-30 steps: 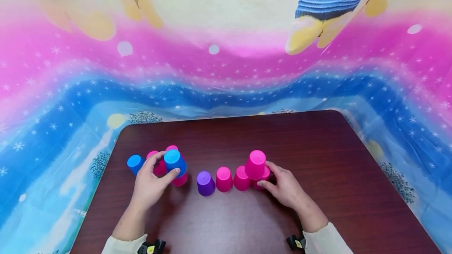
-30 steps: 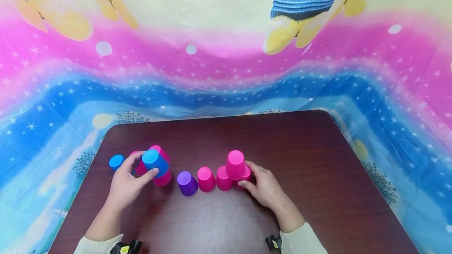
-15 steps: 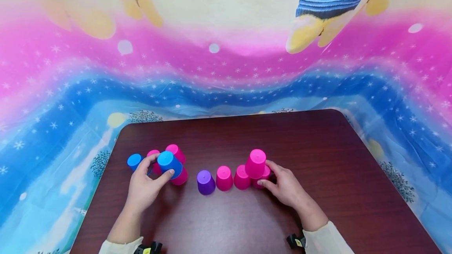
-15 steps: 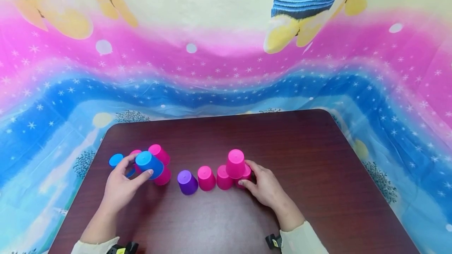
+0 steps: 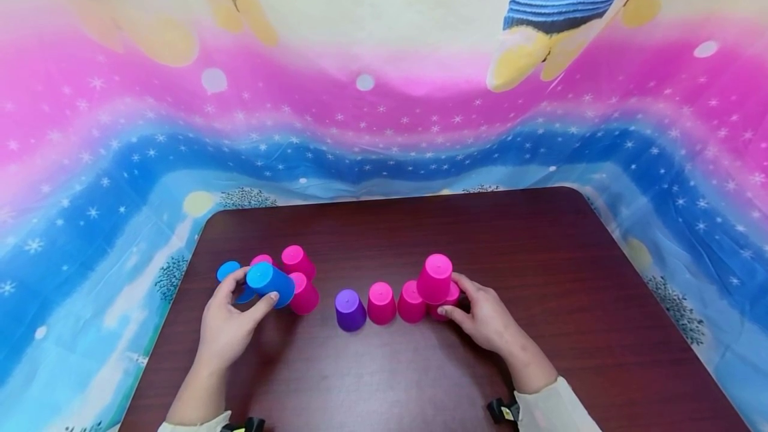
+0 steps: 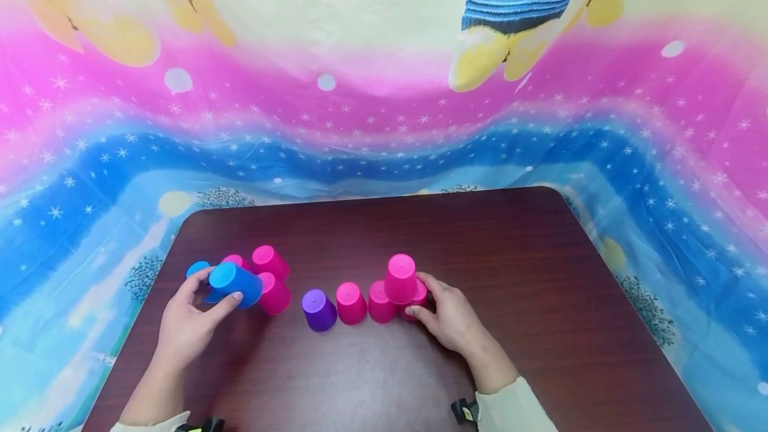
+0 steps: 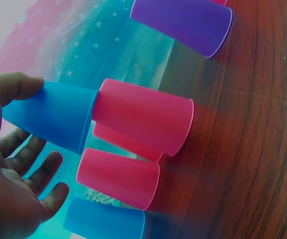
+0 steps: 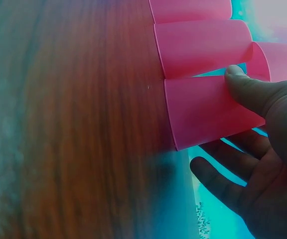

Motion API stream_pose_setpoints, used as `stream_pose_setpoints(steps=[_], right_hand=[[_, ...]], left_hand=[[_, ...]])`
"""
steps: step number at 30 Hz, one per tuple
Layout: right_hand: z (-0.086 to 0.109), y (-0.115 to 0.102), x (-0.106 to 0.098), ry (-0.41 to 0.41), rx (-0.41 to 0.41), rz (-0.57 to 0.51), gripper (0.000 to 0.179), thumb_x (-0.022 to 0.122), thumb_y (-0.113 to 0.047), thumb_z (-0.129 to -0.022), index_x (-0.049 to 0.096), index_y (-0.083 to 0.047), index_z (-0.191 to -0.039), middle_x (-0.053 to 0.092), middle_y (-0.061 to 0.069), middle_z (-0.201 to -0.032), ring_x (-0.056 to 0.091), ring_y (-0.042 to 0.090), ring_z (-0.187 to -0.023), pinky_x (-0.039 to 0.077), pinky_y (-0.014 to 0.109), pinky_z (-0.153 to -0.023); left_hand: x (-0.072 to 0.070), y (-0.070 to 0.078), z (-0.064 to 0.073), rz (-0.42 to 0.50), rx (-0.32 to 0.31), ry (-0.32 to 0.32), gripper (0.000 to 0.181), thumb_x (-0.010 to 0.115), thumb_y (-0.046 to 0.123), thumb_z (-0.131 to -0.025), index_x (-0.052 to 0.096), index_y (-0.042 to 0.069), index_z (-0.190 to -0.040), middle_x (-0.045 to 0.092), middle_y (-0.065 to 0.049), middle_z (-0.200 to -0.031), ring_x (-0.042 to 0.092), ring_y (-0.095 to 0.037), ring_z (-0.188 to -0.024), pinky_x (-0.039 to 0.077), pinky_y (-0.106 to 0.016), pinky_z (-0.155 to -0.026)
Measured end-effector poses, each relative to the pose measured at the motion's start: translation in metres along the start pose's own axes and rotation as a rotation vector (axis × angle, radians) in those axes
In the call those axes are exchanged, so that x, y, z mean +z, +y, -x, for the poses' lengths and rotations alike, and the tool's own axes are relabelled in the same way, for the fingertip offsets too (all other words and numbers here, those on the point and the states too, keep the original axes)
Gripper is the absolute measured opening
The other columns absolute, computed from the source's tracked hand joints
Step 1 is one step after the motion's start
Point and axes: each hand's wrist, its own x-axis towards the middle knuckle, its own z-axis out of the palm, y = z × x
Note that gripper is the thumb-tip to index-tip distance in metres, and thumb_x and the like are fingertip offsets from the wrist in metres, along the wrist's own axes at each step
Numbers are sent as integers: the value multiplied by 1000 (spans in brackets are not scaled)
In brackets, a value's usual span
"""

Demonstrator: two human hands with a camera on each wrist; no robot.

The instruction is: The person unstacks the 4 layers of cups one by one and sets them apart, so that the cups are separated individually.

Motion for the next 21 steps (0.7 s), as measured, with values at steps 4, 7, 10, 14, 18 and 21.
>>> stream_pose_setpoints(steps=[4, 7, 10, 14, 18, 21], right_hand=[[0, 1, 0, 2, -7, 2, 68, 87, -28, -86, 57, -14, -144, 73, 5, -119, 71, 22, -108, 57, 46, -95], [0, 1, 1, 4, -7, 2, 68, 87, -28, -86, 57, -14, -144, 73, 4, -119, 71, 22, -109, 57, 46, -96], [0, 2, 0, 8, -8, 4, 68, 87, -28, -86, 57, -14, -144, 72, 5, -120, 70, 23, -110, 57, 47, -96], [0, 1, 0, 7, -9, 6, 68, 88, -27, -85, 57, -13, -144, 72, 6, -120, 70, 24, -110, 57, 47, -96], [1, 1, -1, -2, -5, 4, 70, 88, -27, -85, 56, -13, -145, 72, 6, -121, 70, 24, -110, 57, 47, -96], [1, 1, -1, -11, 1, 1, 70, 88, -28, -85, 55, -14, -145, 71, 6, -123, 70, 24, -111, 57, 47, -97]], left_hand=[[-3, -4, 0, 10, -4, 32, 72, 83, 28, -91, 48, 9, -151, 53, -19, -148, 50, -47, -133, 51, -66, -97], [-6, -7, 0, 22, -22, 51, 75, 83, 27, -90, 46, 7, -152, 51, -21, -151, 49, -47, -135, 50, -65, -100], [-8, -9, -1, 25, -38, 67, 77, 84, 27, -89, 46, 6, -152, 48, -22, -153, 46, -49, -138, 47, -66, -102], [-10, -14, -1, 13, -54, 82, 76, 85, 26, -89, 47, 4, -151, 50, -23, -151, 46, -48, -139, 43, -69, -105], [-9, -20, 0, 3, -75, 63, 75, 84, 27, -89, 47, 3, -150, 51, -24, -150, 46, -48, -139, 40, -69, -108], [-6, -26, 0, -7, -89, 43, 75, 83, 30, -90, 47, 4, -150, 51, -24, -149, 46, -48, -138, 42, -68, -107]])
